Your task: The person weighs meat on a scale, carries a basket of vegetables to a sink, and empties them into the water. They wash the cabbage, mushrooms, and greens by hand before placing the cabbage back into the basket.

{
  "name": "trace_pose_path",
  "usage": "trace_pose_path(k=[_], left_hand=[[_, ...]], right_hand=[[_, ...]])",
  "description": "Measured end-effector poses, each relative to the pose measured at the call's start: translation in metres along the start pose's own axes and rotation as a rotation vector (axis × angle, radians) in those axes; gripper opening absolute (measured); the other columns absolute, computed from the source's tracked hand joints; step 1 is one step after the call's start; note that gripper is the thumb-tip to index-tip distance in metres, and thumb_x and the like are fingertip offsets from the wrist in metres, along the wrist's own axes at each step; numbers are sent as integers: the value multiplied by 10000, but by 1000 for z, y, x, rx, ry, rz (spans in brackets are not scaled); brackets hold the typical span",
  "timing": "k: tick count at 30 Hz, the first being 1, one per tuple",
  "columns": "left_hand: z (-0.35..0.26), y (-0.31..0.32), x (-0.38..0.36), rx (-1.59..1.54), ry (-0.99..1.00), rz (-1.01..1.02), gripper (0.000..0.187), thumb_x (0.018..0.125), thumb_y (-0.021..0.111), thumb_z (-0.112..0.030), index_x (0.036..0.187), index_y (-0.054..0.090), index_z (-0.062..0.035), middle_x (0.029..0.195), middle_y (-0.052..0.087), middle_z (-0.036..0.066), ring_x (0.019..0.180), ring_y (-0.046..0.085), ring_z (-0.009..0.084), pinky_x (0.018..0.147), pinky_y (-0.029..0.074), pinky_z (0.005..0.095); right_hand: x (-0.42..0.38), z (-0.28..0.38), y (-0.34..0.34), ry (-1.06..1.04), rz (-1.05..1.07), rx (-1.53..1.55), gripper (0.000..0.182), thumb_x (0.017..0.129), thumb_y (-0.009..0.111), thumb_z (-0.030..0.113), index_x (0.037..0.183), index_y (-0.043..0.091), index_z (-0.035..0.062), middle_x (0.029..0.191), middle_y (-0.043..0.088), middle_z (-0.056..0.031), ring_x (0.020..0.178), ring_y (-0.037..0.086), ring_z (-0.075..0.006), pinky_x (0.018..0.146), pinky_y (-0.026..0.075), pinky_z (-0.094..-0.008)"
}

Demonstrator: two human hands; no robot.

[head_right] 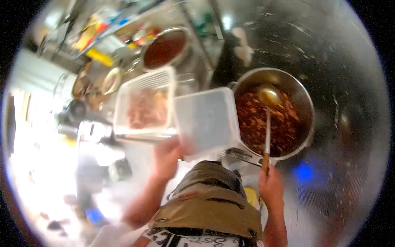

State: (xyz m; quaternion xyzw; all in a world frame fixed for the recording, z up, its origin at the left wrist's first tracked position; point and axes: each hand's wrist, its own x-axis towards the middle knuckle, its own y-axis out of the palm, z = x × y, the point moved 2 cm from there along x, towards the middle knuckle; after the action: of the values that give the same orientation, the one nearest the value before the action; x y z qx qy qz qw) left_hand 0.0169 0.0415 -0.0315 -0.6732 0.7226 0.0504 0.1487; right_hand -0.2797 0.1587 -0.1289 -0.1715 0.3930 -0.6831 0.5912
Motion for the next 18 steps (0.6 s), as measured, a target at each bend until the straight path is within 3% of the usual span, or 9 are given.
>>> trace_pose_path(k=[1,4,5,8,11,13,18], left_hand=[[14,-5,-4,-1,13,17,210,804,615,-59,987,648,39,811,668,77,693,598,131,606,478,250],[30,-16,-27,-196,-6,0,230,810,619,-37,1021,634,53,894,676,101,756,613,142,695,504,267],[35,-20,-30,-209,-25,12,233,813,623,-44,1025,633,52,900,676,101,760,613,142,697,503,266],[39,-37,-36,-312,-97,60,231,827,629,-60,1035,633,42,918,675,83,776,603,129,720,493,264],[44,-64,-49,-463,-38,89,230,855,631,-99,1036,631,43,932,667,77,799,602,128,746,491,273],[43,-100,-63,-436,-35,73,230,855,636,-99,1035,634,45,938,666,82,810,605,139,753,496,282],[113,-224,-108,-494,-59,-123,245,837,645,-104,1034,635,42,933,669,113,807,628,171,734,513,304]], right_hand=[[-2,4,-3,103,80,109,379,903,515,219,1226,508,20,972,592,-198,877,580,-361,744,462,-438],[-4,9,-5,-154,-246,5,282,922,496,197,1099,538,-19,928,592,-174,828,587,-316,687,454,-410],[-7,19,-11,-201,-304,104,250,940,479,201,1015,539,-29,864,587,-150,725,569,-273,647,452,-353],[-16,25,-25,23,-50,215,225,936,484,164,1036,536,-31,820,578,-129,663,540,-233,643,454,-301],[-40,82,-15,-46,-84,-3,201,915,500,119,1022,566,-38,764,566,-112,626,512,-217,660,465,-278],[-48,85,43,-269,-72,304,300,845,567,86,1134,522,15,824,586,-96,725,563,-178,669,468,-289],[-60,109,188,52,270,401,355,879,557,148,1202,490,18,981,558,-97,857,553,-189,739,468,-304]])
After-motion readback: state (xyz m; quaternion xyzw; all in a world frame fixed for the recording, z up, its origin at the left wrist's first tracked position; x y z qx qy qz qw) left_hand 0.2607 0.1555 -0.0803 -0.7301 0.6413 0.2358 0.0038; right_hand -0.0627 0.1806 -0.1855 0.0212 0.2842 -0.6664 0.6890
